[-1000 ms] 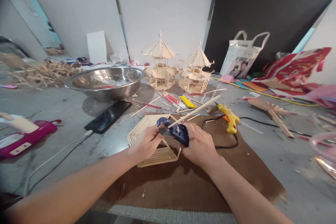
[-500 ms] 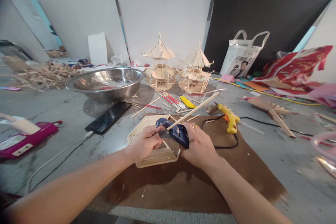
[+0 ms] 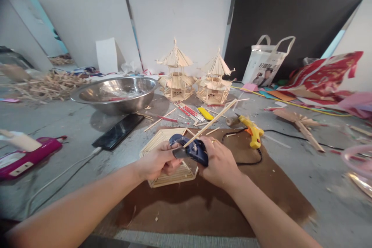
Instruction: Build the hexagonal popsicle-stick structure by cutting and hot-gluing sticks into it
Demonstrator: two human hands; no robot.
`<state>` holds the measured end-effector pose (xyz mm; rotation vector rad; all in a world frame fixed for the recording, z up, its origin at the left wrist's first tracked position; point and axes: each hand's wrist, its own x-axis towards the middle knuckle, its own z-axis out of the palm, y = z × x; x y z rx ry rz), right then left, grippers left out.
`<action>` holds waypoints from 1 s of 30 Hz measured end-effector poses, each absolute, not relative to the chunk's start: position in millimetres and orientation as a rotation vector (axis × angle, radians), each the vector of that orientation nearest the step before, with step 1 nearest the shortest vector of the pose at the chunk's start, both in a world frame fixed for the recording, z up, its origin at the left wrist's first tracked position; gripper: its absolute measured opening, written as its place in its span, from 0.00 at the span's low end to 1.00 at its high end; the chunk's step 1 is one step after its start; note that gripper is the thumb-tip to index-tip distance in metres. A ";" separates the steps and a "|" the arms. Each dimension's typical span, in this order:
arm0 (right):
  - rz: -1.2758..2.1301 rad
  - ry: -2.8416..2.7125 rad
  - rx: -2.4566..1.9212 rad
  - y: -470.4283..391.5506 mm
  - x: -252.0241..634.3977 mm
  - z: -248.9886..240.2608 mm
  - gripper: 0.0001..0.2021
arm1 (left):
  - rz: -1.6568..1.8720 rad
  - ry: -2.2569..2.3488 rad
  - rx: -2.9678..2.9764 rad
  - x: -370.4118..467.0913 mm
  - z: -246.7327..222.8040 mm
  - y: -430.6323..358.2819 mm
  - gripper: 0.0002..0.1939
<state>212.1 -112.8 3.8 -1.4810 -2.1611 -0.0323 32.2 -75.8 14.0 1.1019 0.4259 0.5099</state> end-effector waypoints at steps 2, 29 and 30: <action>-0.056 -2.164 -1.454 -113.0 212.0 2.8 0.21 | 0.458 0.379 1.076 29.5 13.5 -74.2 0.16; 0.078 -2.095 -1.790 -114.4 207.4 12.0 0.17 | 0.959 0.757 1.969 35.1 21.6 -83.3 0.11; 0.069 -2.095 -1.770 -113.8 207.7 10.8 0.18 | 0.963 0.778 2.005 34.7 20.7 -83.2 0.11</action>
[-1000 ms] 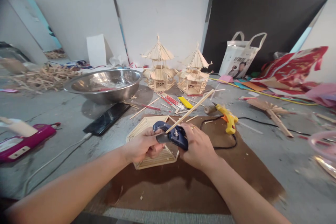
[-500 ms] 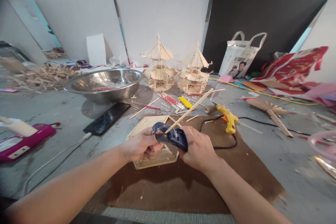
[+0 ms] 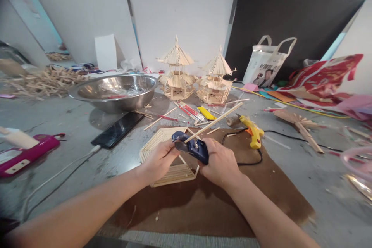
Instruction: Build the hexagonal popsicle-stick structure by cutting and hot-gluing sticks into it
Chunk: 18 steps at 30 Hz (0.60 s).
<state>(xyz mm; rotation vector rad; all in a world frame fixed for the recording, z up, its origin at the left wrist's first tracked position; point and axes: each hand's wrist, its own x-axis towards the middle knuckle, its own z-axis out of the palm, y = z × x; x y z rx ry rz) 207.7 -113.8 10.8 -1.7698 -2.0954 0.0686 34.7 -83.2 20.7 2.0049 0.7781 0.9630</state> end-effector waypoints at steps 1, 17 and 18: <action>0.057 -2.099 -1.740 -113.2 207.9 9.6 0.19 | 0.963 0.787 2.025 34.4 19.9 -83.1 0.12; -0.077 -2.200 -1.449 -115.4 212.7 6.5 0.18 | 0.448 0.376 1.070 28.8 20.0 -78.9 0.17; -0.085 -2.206 -1.447 -115.7 212.7 6.5 0.18 | 0.429 0.358 1.054 28.1 20.6 -78.8 0.18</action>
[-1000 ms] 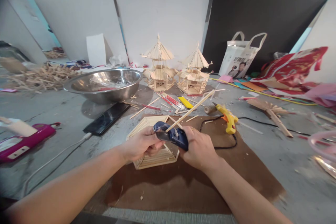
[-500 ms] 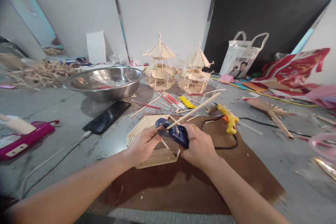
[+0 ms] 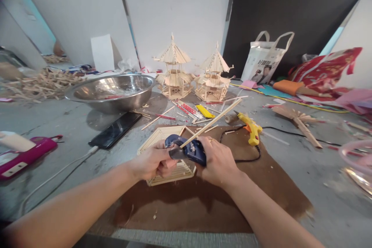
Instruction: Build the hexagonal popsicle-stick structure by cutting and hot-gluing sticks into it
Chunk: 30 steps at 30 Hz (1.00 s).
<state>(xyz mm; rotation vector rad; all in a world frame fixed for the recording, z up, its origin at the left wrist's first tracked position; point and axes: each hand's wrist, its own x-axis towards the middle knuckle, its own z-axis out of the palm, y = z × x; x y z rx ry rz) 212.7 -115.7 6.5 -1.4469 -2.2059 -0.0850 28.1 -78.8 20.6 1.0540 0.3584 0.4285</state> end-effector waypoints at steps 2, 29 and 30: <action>-0.097 -2.220 -1.455 -116.7 212.5 6.9 0.17 | 0.406 0.329 1.032 27.3 21.0 -79.4 0.19; 0.130 -2.062 -1.757 -112.3 205.6 11.5 0.22 | 0.983 0.744 1.958 36.8 18.0 -77.5 0.11; 0.138 -2.072 -1.707 -111.8 206.5 10.5 0.23 | 0.966 0.743 1.924 36.7 18.2 -78.3 0.12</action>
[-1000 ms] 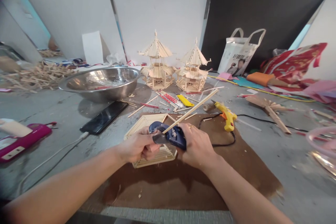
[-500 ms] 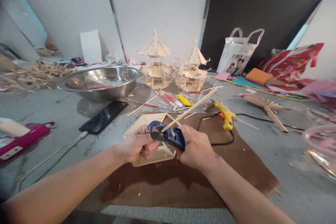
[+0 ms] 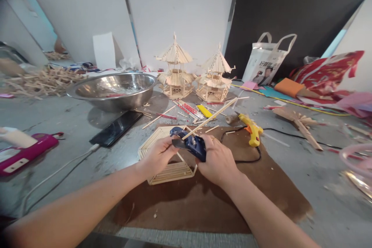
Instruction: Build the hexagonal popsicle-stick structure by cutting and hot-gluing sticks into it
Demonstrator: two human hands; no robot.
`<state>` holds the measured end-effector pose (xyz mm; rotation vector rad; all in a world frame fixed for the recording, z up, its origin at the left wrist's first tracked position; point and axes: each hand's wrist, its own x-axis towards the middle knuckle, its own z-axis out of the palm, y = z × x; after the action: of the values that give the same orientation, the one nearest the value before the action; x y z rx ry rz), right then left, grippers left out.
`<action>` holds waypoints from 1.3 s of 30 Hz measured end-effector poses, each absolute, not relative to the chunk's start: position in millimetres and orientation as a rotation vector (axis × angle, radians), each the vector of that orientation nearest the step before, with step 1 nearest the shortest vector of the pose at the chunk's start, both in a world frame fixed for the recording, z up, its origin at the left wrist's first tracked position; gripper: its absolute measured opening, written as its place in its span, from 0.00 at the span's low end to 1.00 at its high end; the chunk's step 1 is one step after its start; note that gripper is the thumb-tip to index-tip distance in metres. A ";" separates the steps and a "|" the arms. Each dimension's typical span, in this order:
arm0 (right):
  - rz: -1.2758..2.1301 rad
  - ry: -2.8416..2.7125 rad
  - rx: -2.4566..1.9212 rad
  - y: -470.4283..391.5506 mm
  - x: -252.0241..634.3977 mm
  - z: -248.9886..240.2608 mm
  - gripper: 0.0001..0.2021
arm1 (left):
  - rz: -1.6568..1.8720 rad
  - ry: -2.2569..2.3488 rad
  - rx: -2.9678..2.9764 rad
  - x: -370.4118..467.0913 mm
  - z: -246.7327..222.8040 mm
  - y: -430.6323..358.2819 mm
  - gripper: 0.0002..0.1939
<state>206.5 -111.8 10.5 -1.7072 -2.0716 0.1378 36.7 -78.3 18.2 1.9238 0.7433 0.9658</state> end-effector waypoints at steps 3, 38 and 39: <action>0.164 -2.122 -1.573 -111.5 209.6 6.9 0.24 | 0.878 0.719 1.725 36.7 18.3 -81.7 0.12; -0.667 -2.014 -1.521 -112.7 219.4 18.2 0.12 | 0.708 1.233 2.491 31.0 14.9 -71.8 0.15; -0.694 -2.046 -1.424 -114.2 215.5 18.9 0.10 | 0.685 1.218 2.503 32.0 15.0 -72.9 0.14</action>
<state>215.5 -114.2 18.9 -1.4237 -2.0460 -0.6938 32.0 -72.9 15.0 2.5033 1.2181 0.6851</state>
